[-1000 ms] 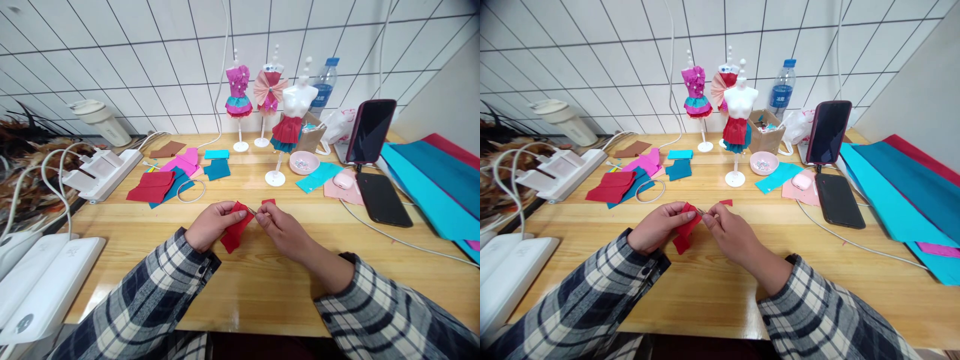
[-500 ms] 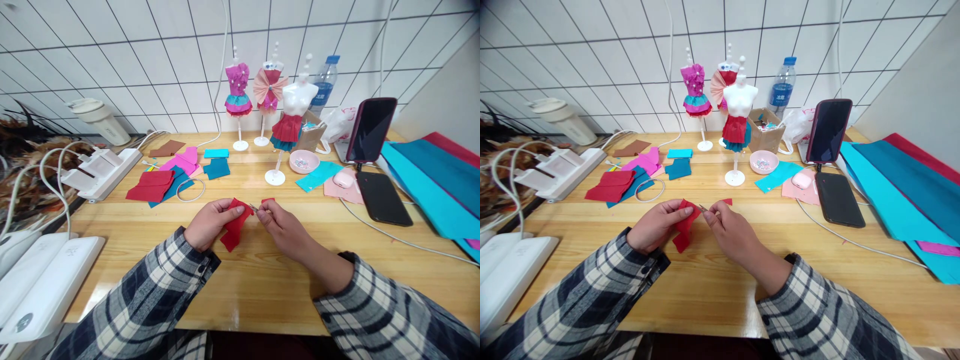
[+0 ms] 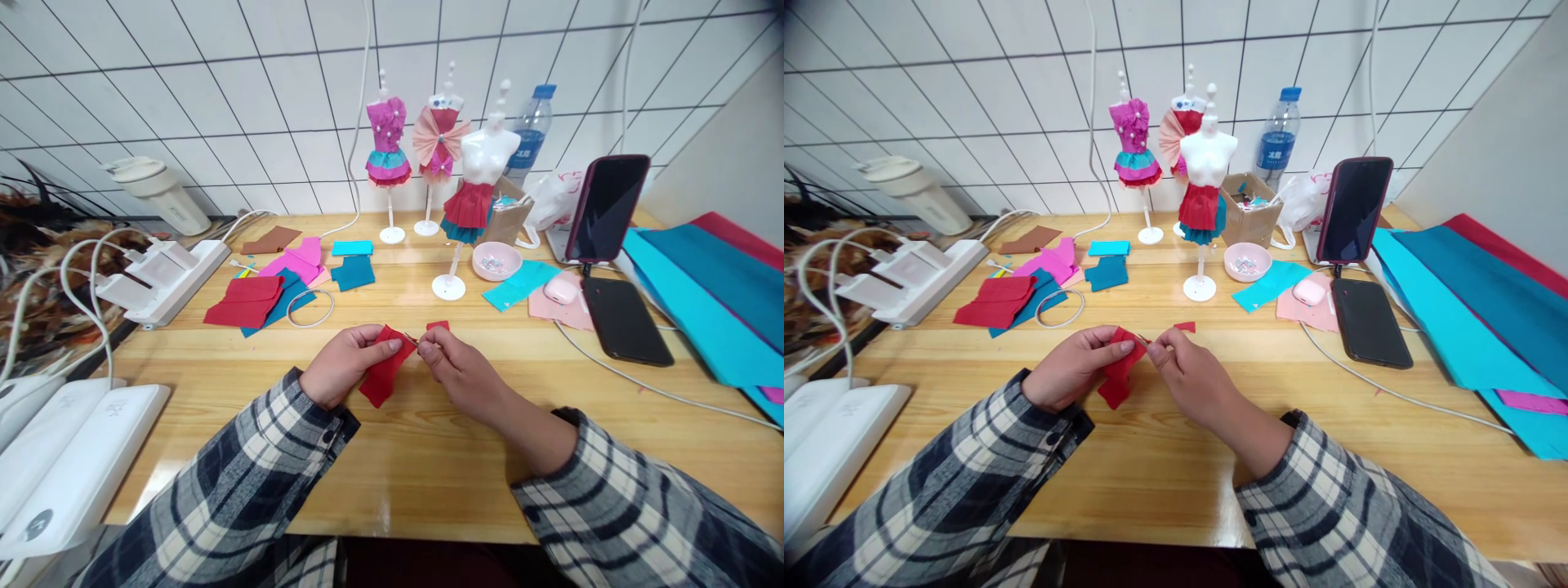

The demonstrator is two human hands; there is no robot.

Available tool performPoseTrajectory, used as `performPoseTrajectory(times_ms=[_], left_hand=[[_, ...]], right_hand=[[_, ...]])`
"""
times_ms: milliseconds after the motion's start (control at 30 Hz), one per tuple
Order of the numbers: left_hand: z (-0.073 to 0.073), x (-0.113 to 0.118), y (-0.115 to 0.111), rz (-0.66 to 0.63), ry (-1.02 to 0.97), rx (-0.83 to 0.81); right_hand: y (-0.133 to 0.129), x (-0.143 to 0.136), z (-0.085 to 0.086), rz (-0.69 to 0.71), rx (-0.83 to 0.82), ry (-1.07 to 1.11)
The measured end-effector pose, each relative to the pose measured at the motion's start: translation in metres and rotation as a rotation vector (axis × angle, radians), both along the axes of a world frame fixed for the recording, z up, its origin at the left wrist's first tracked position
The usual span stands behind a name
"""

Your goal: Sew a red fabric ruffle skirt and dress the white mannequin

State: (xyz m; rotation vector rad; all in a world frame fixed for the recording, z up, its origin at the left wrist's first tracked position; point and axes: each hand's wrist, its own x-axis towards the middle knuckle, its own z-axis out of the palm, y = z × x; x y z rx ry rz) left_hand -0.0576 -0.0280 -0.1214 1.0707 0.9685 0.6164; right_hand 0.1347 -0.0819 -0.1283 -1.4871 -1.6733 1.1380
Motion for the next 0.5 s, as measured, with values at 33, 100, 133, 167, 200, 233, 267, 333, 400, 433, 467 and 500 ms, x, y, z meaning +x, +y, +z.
performPoseTrajectory(times_ms=[33,100,133,167,200,233,267,333,400,433,467,500], left_hand=[[0.0000,0.0002,-0.0001,-0.004,0.012,0.000],[0.0007,0.0007,-0.0003,-0.015,0.026,-0.006],[0.0011,0.0009,-0.0003,-0.019,0.030,-0.010],[0.0015,0.0009,-0.0003,-0.023,0.034,-0.013],[0.0018,0.0009,-0.0003,-0.024,0.036,-0.012],[0.0020,0.0008,-0.0002,-0.025,0.039,-0.009],[0.0021,0.0007,-0.0002,-0.026,0.042,-0.005],[0.0020,0.0005,-0.0002,-0.029,0.049,0.001],[0.0020,0.0005,-0.0004,-0.030,0.052,-0.001],[0.0020,0.0006,-0.0005,-0.030,0.052,-0.005],[0.0022,0.0008,-0.0006,-0.028,0.051,-0.008],[0.0025,0.0010,-0.0006,-0.025,0.049,-0.011]], right_hand=[[0.0000,-0.0001,-0.0002,0.002,0.007,-0.003],[0.0004,-0.0002,-0.0009,0.006,0.018,-0.012],[0.0007,-0.0001,-0.0015,0.009,0.022,-0.016],[0.0011,0.0000,-0.0021,0.011,0.025,-0.020],[0.0014,0.0001,-0.0027,0.013,0.027,-0.022],[0.0017,0.0002,-0.0032,0.015,0.029,-0.023],[0.0020,0.0003,-0.0036,0.015,0.030,-0.025],[0.0022,0.0004,-0.0041,0.013,0.031,-0.029],[0.0023,0.0003,-0.0043,0.011,0.032,-0.032],[0.0022,0.0002,-0.0043,0.011,0.033,-0.034],[0.0021,0.0002,-0.0044,0.013,0.035,-0.035],[0.0021,0.0001,-0.0044,0.015,0.039,-0.036]])
